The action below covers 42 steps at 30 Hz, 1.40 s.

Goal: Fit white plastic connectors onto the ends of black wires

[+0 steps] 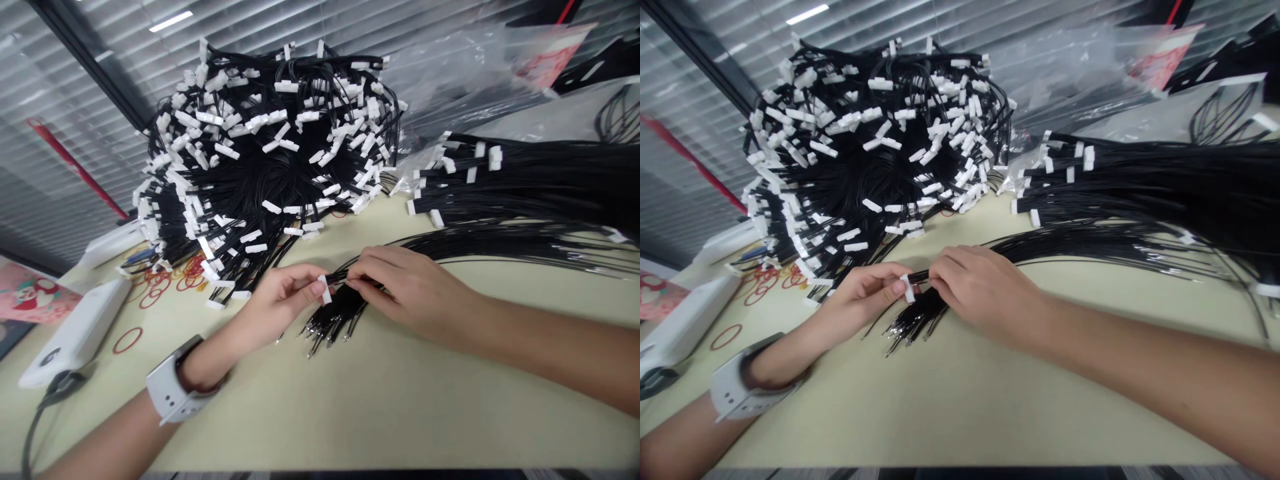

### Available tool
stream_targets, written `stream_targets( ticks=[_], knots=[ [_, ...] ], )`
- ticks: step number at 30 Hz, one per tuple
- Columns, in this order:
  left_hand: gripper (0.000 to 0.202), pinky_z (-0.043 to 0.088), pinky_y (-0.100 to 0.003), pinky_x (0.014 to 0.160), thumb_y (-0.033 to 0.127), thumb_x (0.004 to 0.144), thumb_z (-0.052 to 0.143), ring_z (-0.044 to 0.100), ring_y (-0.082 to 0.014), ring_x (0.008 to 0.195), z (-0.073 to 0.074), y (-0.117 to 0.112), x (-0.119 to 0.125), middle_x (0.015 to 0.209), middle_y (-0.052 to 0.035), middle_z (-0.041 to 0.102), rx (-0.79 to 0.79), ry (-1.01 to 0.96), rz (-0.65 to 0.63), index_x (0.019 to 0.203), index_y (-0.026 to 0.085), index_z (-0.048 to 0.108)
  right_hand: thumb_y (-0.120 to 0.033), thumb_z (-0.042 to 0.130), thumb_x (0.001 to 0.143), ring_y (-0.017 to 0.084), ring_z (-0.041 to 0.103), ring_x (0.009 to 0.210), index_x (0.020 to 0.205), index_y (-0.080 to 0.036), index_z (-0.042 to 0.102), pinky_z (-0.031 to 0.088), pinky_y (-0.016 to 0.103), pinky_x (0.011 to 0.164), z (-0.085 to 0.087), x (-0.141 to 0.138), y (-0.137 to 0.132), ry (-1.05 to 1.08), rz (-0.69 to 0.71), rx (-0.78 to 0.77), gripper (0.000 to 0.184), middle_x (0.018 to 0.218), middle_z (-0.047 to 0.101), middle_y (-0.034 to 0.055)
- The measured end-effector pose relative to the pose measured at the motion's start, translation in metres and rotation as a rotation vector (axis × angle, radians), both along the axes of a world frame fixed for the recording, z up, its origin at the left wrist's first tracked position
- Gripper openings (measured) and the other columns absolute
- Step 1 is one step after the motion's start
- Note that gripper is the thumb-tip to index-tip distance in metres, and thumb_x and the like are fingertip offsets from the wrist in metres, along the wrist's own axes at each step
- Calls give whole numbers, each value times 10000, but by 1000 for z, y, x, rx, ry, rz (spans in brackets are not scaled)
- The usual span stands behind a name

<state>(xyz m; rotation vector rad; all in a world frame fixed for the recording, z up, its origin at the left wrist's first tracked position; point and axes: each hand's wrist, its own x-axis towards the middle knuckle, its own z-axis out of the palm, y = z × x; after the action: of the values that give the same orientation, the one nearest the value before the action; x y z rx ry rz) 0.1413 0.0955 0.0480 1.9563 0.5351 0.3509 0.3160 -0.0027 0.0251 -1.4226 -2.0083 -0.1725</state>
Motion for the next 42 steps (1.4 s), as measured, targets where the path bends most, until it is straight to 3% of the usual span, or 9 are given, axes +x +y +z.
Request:
stream_targets(
  ticks=[12, 21, 30, 42],
  knots=[
    [155, 443, -244, 657, 244, 850, 510, 553, -127, 671, 2, 0, -1, 688, -21, 616, 5, -19, -6, 810, 137, 613, -156, 417, 871, 141, 500, 652, 795, -147, 571, 374, 274, 619, 3, -1, -1, 52, -12, -29, 171, 711, 571, 31],
    [158, 440, -248, 659, 233, 846, 507, 542, -126, 663, 4, 0, 0, 679, -19, 597, 15, -6, -3, 777, 136, 611, -134, 434, 863, 124, 473, 644, 788, -138, 564, 360, 270, 640, 3, -1, 1, 39, 88, -32, 150, 717, 562, 20],
    [100, 416, -217, 585, 188, 827, 515, 528, -105, 602, 4, -6, 1, 645, -3, 602, -5, -16, -7, 784, 137, 590, -138, 409, 871, 128, 462, 646, 788, -142, 533, 366, 258, 614, 1, -8, 0, 69, 59, -31, 149, 717, 538, 23],
    [134, 414, -258, 660, 220, 852, 474, 533, -129, 662, -2, 0, 1, 683, -10, 582, -24, -15, 57, 803, 141, 571, -132, 384, 863, 124, 467, 659, 781, -156, 468, 366, 243, 585, -3, -7, -1, 115, 20, -96, 120, 763, 525, 34]
  ],
)
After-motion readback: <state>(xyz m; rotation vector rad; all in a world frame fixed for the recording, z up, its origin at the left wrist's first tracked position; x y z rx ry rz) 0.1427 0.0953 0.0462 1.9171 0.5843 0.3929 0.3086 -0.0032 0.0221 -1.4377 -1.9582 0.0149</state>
